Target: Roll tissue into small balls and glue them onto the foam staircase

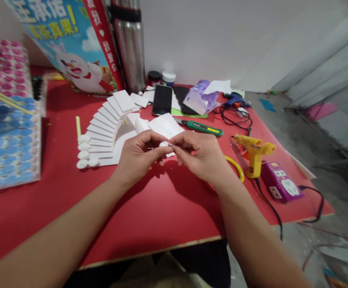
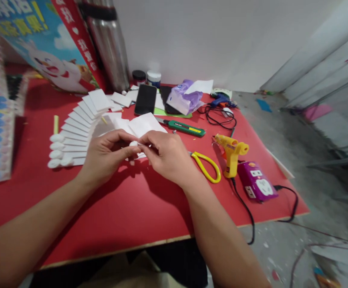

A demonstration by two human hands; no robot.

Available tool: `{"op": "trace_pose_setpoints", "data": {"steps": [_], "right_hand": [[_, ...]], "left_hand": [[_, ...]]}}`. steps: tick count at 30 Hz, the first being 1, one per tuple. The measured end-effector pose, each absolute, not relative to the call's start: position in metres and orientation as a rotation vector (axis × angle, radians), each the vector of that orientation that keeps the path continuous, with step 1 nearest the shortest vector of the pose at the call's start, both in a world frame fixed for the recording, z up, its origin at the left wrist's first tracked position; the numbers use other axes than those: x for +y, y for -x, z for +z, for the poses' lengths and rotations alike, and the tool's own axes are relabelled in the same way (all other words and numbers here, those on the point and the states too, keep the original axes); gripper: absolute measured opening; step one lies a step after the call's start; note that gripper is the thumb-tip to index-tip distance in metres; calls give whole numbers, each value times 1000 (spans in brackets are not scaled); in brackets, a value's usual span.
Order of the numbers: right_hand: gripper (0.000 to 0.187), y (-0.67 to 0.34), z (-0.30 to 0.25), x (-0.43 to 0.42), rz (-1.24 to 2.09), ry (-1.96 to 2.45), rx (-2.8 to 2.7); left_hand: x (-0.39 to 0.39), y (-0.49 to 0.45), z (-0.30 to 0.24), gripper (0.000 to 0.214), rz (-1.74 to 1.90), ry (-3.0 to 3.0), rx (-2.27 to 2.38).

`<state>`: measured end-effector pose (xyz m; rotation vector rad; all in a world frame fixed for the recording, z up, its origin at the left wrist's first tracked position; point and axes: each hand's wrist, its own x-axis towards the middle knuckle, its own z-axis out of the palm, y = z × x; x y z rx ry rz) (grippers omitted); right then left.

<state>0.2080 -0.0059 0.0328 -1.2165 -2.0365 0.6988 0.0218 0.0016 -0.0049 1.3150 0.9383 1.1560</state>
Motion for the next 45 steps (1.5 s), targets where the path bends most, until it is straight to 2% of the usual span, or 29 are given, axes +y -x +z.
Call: {"op": "trace_pose_setpoints", "data": {"steps": [6, 11, 18, 24, 27, 30, 34, 39, 45], "right_hand": [[10, -206, 30, -4, 754, 1348, -1994], [12, -208, 29, -1, 823, 1382, -1899], [12, -214, 41, -2, 1092, 1332, -1726], [15, -216, 43, -5, 1067, 1345, -1726], [15, -216, 46, -10, 899, 1373, -1830], [12, -221, 55, -26, 627, 1420, -1980], [20, -247, 62, -68, 113, 1633, -1923], [30, -295, 49, -113, -520, 1921, -1657], [45, -317, 24, -111, -502, 2099, -1681]], "left_hand": [[3, -23, -6, 23, 1085, -1179, 939], [4, -22, -6, 34, 980, -1107, 872], [4, -23, -11, 26, 936, -992, 780], [3, -24, -11, 28, 902, -939, 742], [-1, -24, -7, 30, 915, -1081, 763], [-4, -24, -4, 24, 1048, -1467, 812], [-4, -23, -4, 14, 1337, -2034, 782], [-3, -22, -7, 24, 1482, -2187, 663], [-8, -24, -5, 26, 1506, -2177, 686]]}}
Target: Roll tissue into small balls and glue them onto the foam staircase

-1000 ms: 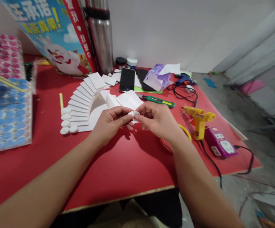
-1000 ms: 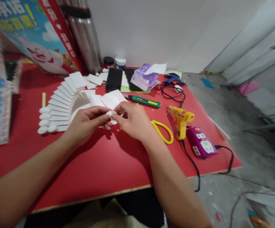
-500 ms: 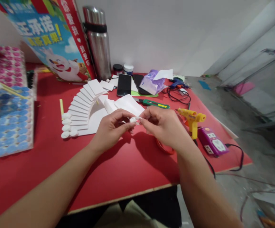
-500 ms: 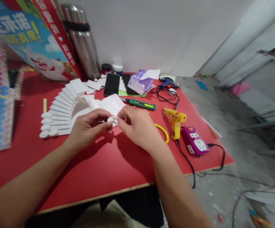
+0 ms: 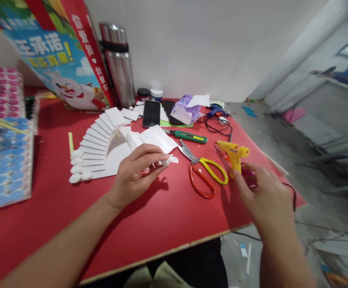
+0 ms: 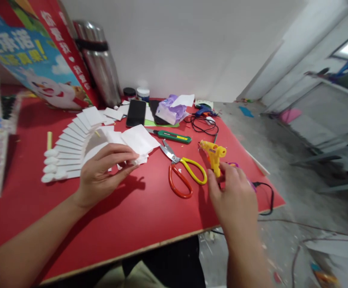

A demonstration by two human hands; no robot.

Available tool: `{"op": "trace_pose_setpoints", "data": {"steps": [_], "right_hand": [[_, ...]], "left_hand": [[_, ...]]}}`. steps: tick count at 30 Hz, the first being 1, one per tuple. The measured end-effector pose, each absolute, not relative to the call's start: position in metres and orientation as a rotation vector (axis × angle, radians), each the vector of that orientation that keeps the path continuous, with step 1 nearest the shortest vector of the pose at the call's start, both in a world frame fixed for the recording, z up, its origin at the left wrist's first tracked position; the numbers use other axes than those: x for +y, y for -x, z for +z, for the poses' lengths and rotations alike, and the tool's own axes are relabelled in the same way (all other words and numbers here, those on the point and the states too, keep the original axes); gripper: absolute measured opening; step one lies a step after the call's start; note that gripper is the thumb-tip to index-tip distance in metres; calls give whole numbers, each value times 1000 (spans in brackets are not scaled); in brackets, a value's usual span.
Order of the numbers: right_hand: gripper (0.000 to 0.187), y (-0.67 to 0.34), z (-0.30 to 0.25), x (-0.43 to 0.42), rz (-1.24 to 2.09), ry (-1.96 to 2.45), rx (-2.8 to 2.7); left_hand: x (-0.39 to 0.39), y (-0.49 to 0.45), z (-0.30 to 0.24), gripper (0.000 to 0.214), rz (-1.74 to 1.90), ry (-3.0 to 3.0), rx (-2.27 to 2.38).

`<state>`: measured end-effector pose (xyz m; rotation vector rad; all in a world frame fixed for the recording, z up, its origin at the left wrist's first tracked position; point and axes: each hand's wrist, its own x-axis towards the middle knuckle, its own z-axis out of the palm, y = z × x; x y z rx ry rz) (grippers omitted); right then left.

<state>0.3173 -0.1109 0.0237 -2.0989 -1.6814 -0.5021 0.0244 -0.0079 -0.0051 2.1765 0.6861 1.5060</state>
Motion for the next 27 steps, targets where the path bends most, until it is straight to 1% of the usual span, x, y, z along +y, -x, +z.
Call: {"op": "trace_pose_setpoints", "data": {"steps": [2, 5, 9, 12, 15, 21, 24, 27], "right_hand": [[48, -317, 19, -103, -485, 2178, -1667], [44, -316, 17, -92, -449, 2283, -1657], [36, -314, 24, -84, -403, 2417, -1625], [35, -313, 28, -82, -376, 2498, -1566], [36, -312, 29, -78, -299, 2625, -1482], [44, -309, 27, -63, -161, 2896, -1399], [43, -315, 25, -57, -178, 2904, -1415], [40, -322, 22, -56, -230, 2806, -1411]], "left_hand": [[-9, -25, -4, 23, 1464, -2090, 733], [-9, -27, -5, 16, 1313, -1727, 817], [-6, -29, -8, 22, 1008, -1066, 768], [-4, -30, -7, 20, 922, -803, 689], [-4, -31, -5, 18, 869, -690, 631], [-3, -31, -4, 21, 827, -612, 619], [-3, -32, -4, 24, 815, -620, 626], [-2, -32, -5, 28, 827, -614, 648]]}}
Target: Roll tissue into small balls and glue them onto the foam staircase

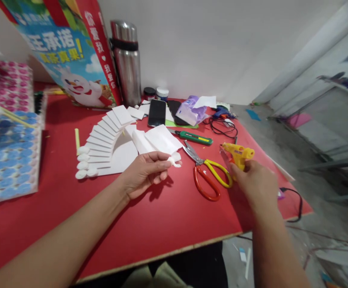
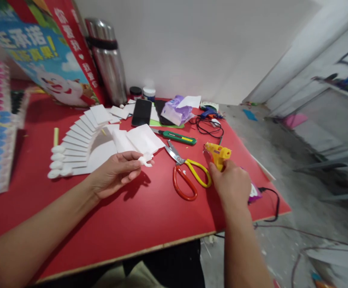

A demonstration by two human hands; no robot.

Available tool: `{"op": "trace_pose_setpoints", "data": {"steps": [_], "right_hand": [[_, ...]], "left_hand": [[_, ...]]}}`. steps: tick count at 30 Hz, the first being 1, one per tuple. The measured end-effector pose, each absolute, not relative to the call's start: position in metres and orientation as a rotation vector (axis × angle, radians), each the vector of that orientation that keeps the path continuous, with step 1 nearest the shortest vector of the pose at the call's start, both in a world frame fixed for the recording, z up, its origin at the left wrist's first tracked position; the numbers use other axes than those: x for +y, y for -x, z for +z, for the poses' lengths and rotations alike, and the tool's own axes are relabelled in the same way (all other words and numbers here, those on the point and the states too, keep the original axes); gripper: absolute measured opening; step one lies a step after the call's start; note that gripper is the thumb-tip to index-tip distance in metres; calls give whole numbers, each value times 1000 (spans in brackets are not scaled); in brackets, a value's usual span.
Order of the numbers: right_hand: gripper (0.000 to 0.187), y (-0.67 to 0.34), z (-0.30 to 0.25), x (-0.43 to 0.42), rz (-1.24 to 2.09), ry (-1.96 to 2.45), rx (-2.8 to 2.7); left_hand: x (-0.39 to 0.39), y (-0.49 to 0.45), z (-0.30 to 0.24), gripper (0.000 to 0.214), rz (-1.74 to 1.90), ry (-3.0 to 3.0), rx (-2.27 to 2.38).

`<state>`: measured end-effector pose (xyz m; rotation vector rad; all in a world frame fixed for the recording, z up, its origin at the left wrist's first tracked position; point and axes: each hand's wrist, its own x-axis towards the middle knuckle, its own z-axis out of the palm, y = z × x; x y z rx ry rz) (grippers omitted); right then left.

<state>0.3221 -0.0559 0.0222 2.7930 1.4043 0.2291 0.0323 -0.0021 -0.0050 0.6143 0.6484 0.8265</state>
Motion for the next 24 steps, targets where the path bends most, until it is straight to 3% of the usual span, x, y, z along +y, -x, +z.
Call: {"op": "trace_pose_setpoints", "data": {"steps": [5, 8, 12, 14, 17, 19, 21, 24], "right_hand": [[33, -325, 24, -63, 431, -3148, 1569], [28, -318, 34, -66, 200, -3433, 1951], [20, -296, 54, -60, -470, -3517, 2221], [14, -282, 59, -51, -1134, -3394, 2343], [17, -263, 55, -36, -2189, -2848, 2381], [18, -252, 44, -28, -2621, -2535, 2278], [19, -245, 30, -24, -2827, -2379, 2182], [20, -241, 14, -24, -2793, -2343, 2200]], "left_hand": [[1, -27, -3, 30, 834, -645, 667], [4, -22, 1, 28, 880, -681, 666], [11, -17, 4, 28, 1032, -716, 714], [14, -16, 4, 30, 1095, -728, 750], [18, -15, 3, 36, 1130, -744, 815], [18, -15, 3, 40, 1114, -752, 855], [18, -15, 2, 41, 1094, -763, 884], [18, -14, 0, 38, 1066, -795, 918]]}}
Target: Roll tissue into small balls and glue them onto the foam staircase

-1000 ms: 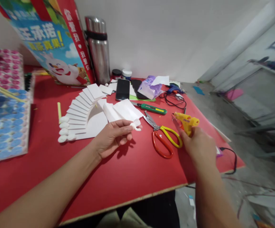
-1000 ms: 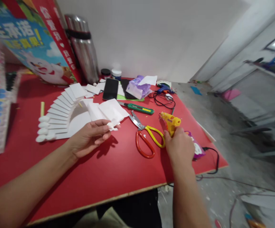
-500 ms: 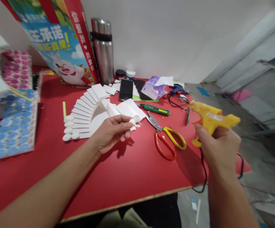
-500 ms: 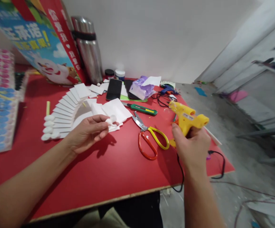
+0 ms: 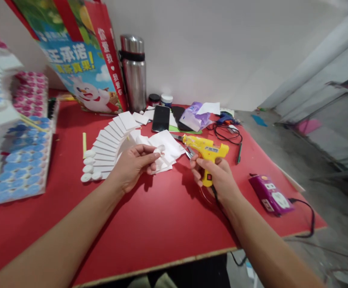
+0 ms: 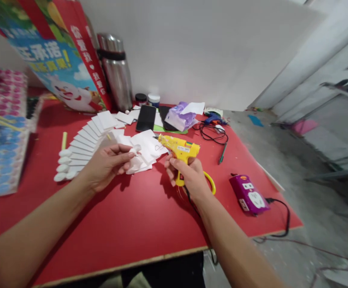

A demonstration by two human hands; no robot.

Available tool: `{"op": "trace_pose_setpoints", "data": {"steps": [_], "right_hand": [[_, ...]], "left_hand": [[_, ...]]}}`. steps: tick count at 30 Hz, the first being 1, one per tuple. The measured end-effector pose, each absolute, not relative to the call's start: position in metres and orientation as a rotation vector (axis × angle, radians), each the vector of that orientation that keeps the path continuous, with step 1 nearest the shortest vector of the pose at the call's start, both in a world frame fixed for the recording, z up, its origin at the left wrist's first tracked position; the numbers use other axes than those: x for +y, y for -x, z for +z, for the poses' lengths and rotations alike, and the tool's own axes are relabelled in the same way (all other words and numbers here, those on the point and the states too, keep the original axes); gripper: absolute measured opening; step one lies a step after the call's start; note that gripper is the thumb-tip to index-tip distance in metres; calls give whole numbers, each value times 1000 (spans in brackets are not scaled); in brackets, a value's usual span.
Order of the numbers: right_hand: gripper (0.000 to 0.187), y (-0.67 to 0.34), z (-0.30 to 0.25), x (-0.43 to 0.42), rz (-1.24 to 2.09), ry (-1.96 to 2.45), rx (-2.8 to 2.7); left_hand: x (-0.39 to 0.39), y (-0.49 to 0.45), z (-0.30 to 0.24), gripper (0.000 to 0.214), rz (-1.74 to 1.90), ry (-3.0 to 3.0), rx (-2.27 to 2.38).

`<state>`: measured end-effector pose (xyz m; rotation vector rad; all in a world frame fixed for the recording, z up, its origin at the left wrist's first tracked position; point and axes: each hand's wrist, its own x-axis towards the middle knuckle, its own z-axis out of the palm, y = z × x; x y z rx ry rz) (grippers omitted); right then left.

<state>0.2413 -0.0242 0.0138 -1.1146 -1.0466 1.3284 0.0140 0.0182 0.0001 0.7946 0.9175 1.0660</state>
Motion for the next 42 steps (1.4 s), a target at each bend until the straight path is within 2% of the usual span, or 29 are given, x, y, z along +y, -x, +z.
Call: {"op": "trace_pose_setpoints", "data": {"steps": [10, 27, 42], "right_hand": [[33, -245, 10, -33, 1129, 1232, -1502], [40, -237, 8, -35, 1191, 1256, -1519], [43, -239, 6, -36, 1084, 1324, -1661]], "left_hand": [[19, -12, -2, 37, 1017, -787, 1009], [17, -14, -5, 30, 979, -823, 973], [16, -15, -4, 26, 987, -824, 935]]}}
